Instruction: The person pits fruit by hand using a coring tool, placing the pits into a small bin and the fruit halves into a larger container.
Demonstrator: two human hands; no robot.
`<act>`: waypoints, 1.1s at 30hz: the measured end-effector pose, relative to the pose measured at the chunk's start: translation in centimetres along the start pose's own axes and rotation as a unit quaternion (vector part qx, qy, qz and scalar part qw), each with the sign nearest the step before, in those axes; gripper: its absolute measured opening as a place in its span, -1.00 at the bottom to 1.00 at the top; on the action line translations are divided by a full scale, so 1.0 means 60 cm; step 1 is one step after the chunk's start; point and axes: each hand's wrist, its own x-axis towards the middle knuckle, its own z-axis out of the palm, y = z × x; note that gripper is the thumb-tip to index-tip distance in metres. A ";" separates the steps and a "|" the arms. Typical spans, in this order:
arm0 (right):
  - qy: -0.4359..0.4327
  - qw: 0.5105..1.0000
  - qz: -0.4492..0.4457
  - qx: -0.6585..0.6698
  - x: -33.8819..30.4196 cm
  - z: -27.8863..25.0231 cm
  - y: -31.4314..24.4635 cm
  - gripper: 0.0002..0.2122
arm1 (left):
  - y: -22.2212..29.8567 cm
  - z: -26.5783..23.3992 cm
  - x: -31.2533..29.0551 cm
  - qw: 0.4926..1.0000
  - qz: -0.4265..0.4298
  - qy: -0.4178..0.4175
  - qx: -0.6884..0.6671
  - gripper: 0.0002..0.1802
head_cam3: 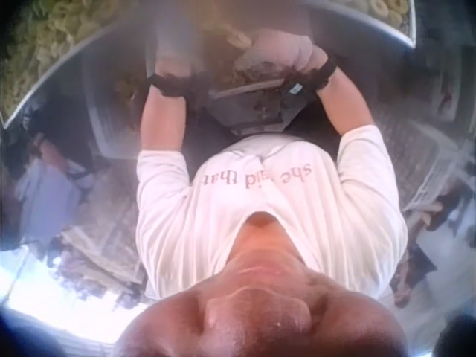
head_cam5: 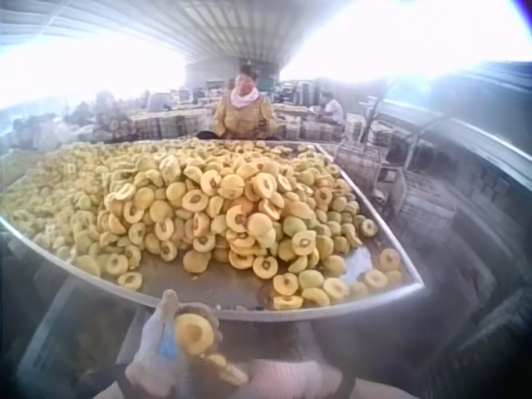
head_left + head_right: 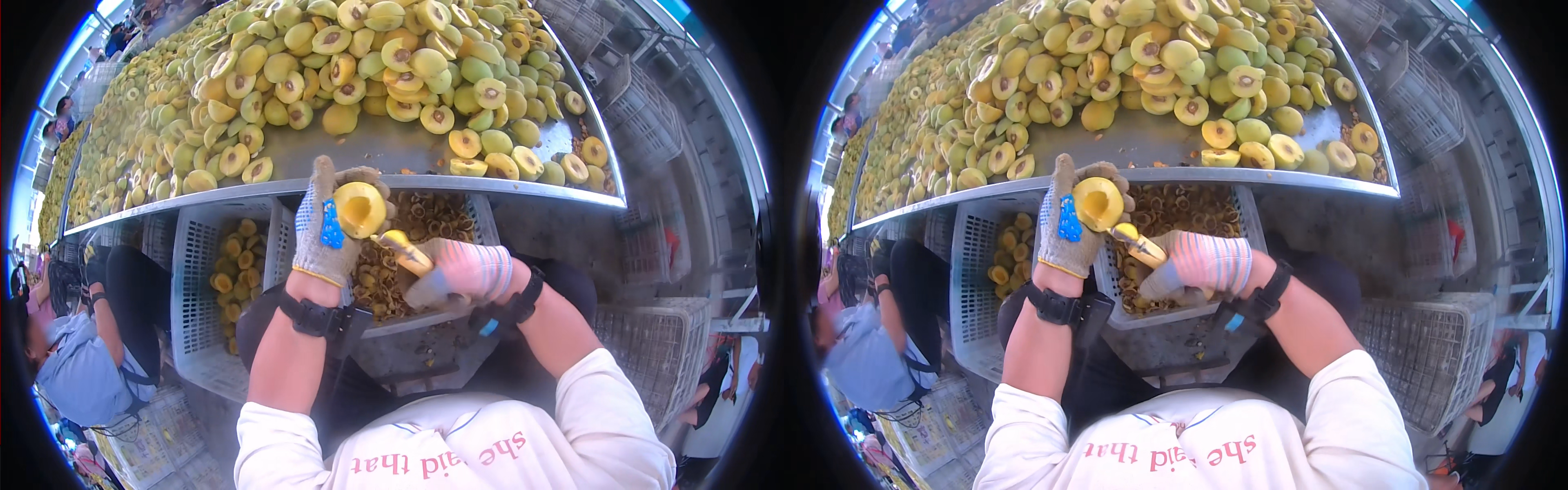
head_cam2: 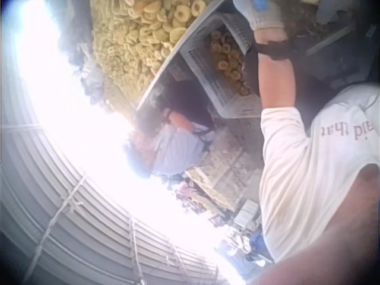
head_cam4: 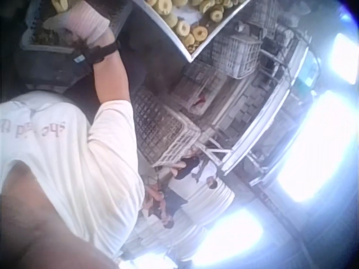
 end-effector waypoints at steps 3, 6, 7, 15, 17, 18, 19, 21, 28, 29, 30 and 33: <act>0.135 0.895 0.029 -0.424 0.044 -0.012 0.019 -0.66 | 0.019 -0.038 0.000 0.999 0.044 -0.006 0.024 -0.35; 0.159 0.879 0.075 -0.444 -0.008 -0.004 -0.008 -0.66 | 0.075 -0.088 -0.026 0.994 0.082 -0.062 0.038 -0.60; 0.162 0.866 0.062 -0.469 -0.010 -0.005 -0.007 -0.67 | 0.091 -0.102 -0.040 0.963 0.181 -0.042 0.197 -0.71; -0.007 0.585 0.033 -0.810 -0.012 0.124 -0.127 -0.70 | 0.285 -0.529 -0.215 0.958 0.240 0.032 0.157 -0.41; -0.008 0.592 0.052 -0.804 -0.033 0.133 -0.131 -0.71 | 0.260 -0.542 -0.262 0.586 0.295 0.072 0.751 -0.43; -0.010 0.597 0.057 -0.800 -0.038 0.136 -0.129 -0.71 | 0.216 -0.459 -0.286 0.826 0.249 0.179 0.473 -0.49; -0.008 0.599 0.057 -0.798 -0.047 0.141 -0.132 -0.71 | 0.190 -0.375 -0.315 0.940 0.166 0.268 0.132 -0.55; -0.016 0.592 0.036 -0.805 -0.049 0.163 -0.147 -0.71 | 0.158 -0.412 -0.351 0.915 0.178 0.318 0.176 -0.57; -0.023 0.564 -0.001 -0.825 -0.067 0.192 -0.178 -0.73 | 0.125 -0.544 -0.412 0.932 0.103 0.336 0.093 -0.34; -0.026 0.561 -0.001 -0.827 -0.072 0.197 -0.177 -0.73 | 0.119 -0.538 -0.408 0.932 0.097 0.336 0.097 -0.35; -0.029 0.568 0.006 -0.822 -0.075 0.201 -0.168 -0.73 | 0.113 -0.531 -0.397 0.934 0.084 0.330 0.105 -0.35; -0.021 0.573 0.024 -0.819 -0.090 0.194 -0.163 -0.74 | 0.063 -0.504 -0.353 0.946 0.061 0.299 0.111 -0.36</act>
